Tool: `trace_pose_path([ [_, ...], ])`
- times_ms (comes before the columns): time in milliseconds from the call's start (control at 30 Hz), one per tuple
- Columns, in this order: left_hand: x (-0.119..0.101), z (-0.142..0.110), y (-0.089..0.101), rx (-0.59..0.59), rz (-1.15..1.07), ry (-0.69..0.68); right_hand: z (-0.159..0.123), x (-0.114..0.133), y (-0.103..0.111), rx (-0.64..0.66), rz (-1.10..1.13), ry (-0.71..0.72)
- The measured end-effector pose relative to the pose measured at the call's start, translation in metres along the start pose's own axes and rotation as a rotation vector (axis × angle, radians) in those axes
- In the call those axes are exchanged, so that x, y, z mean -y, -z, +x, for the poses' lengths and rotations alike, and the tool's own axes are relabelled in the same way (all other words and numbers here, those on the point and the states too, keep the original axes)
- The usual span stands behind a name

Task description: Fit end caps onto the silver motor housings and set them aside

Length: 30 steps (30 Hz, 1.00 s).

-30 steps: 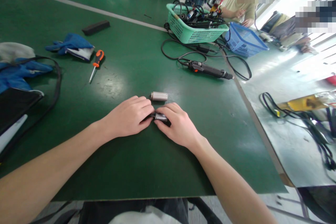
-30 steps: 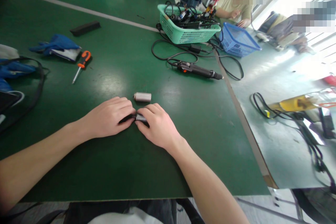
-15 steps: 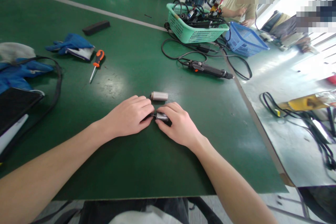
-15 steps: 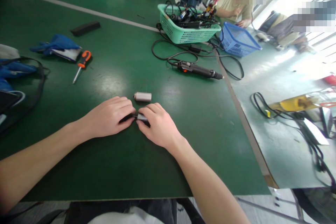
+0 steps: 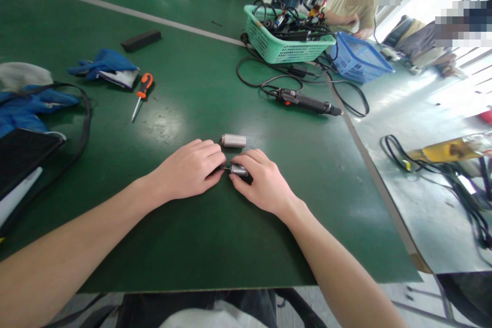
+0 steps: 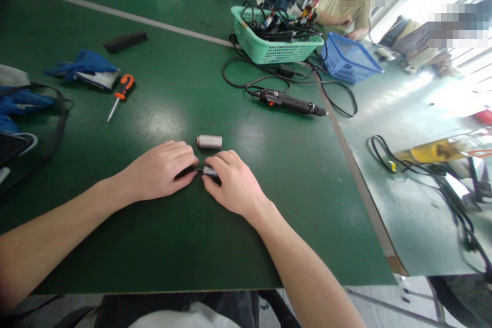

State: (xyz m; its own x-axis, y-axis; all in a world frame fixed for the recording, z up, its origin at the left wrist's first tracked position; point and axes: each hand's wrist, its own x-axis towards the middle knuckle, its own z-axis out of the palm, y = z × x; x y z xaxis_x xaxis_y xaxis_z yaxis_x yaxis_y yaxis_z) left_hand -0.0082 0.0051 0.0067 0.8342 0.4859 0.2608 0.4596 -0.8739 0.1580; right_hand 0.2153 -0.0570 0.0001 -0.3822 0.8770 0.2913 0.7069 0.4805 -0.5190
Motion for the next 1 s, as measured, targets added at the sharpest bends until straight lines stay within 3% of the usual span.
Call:
trace_pose_path([
  [1000,0.0014,0.0,-0.002,0.006,0.024,0.009,0.0002,-0.0016,0.0021,-0.006,-0.041,-0.028],
])
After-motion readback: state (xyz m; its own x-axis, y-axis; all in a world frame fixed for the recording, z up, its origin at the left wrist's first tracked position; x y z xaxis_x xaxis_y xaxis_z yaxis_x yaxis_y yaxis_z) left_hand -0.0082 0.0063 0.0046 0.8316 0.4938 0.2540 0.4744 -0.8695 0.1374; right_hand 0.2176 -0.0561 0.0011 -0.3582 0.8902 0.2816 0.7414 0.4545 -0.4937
